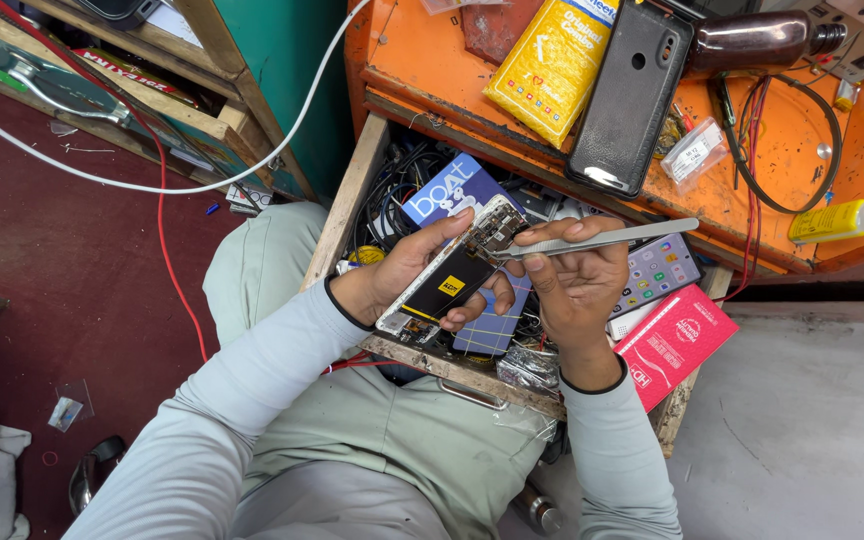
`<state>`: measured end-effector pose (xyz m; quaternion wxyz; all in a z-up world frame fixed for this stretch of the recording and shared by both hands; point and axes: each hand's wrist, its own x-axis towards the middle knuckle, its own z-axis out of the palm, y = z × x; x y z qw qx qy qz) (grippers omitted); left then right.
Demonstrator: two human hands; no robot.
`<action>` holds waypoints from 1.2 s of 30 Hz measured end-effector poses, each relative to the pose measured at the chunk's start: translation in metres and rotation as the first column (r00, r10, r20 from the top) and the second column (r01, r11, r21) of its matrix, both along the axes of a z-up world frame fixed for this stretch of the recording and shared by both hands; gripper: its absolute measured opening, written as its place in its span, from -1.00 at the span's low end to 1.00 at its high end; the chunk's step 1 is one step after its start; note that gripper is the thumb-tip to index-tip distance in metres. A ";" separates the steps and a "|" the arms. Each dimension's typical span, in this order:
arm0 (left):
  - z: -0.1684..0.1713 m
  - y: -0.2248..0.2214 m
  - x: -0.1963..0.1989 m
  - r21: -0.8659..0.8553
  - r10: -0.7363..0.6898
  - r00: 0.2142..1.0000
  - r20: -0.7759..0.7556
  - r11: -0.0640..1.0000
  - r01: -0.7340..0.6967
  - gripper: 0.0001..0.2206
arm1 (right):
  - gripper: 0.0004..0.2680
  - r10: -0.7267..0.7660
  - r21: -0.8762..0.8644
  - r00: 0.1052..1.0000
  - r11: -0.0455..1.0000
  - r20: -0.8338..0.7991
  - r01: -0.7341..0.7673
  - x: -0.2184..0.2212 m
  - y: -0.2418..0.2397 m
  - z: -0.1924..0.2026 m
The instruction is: The person uses a thin metal tool to scrape and manipulate the internal components of an open mobile phone, then connects red and black testing probes to its charging port.
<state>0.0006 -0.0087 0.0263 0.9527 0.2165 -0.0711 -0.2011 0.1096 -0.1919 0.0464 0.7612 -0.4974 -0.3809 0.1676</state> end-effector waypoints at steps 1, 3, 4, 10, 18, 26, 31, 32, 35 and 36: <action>0.000 0.000 0.000 -0.001 -0.001 1.000 0.000 1.000 0.001 -0.26 | -0.71 -0.001 -0.001 1.000 1.000 0.000 0.001 0.000 0.000 0.000; 0.001 0.000 0.000 -0.011 -0.013 1.000 -0.012 1.000 0.013 -0.27 | -0.71 -0.007 0.009 1.000 1.000 0.005 0.007 0.000 0.000 0.000; 0.002 0.000 -0.001 -0.011 -0.013 1.000 -0.012 1.000 0.013 -0.27 | -0.71 -0.007 0.010 1.000 1.000 0.005 0.007 -0.001 0.000 0.000; 0.002 0.000 0.000 -0.001 -0.017 1.000 -0.021 1.000 0.017 -0.26 | -0.72 -0.004 0.021 1.000 1.000 0.002 0.004 0.000 0.000 -0.003; 0.001 0.000 0.000 0.007 -0.012 1.000 -0.010 1.000 0.012 -0.26 | -0.72 -0.036 -0.003 0.999 0.999 0.004 0.036 -0.001 0.000 -0.004; 0.005 0.000 -0.002 0.028 -0.002 1.000 0.003 1.000 0.001 -0.27 | -0.72 -0.037 0.040 0.999 0.998 -0.011 0.038 -0.005 0.003 -0.005; 0.006 -0.001 -0.002 0.034 -0.003 1.000 0.009 0.999 0.003 -0.26 | -0.72 -0.030 0.071 0.999 0.997 -0.043 0.033 -0.007 0.003 -0.006; 0.006 -0.001 -0.002 0.035 -0.003 1.000 -0.003 0.999 0.003 -0.26 | -0.72 -0.037 0.073 0.998 0.997 -0.060 0.041 -0.008 0.003 -0.006; 0.006 -0.001 -0.002 0.035 -0.001 1.000 -0.009 0.999 0.001 -0.26 | -0.71 -0.061 0.056 0.996 0.996 -0.064 0.064 -0.010 0.003 -0.006; 0.005 -0.001 -0.002 0.036 0.002 1.000 -0.002 0.999 -0.002 -0.27 | -0.71 -0.077 0.038 0.996 0.996 -0.050 0.079 -0.010 0.003 -0.006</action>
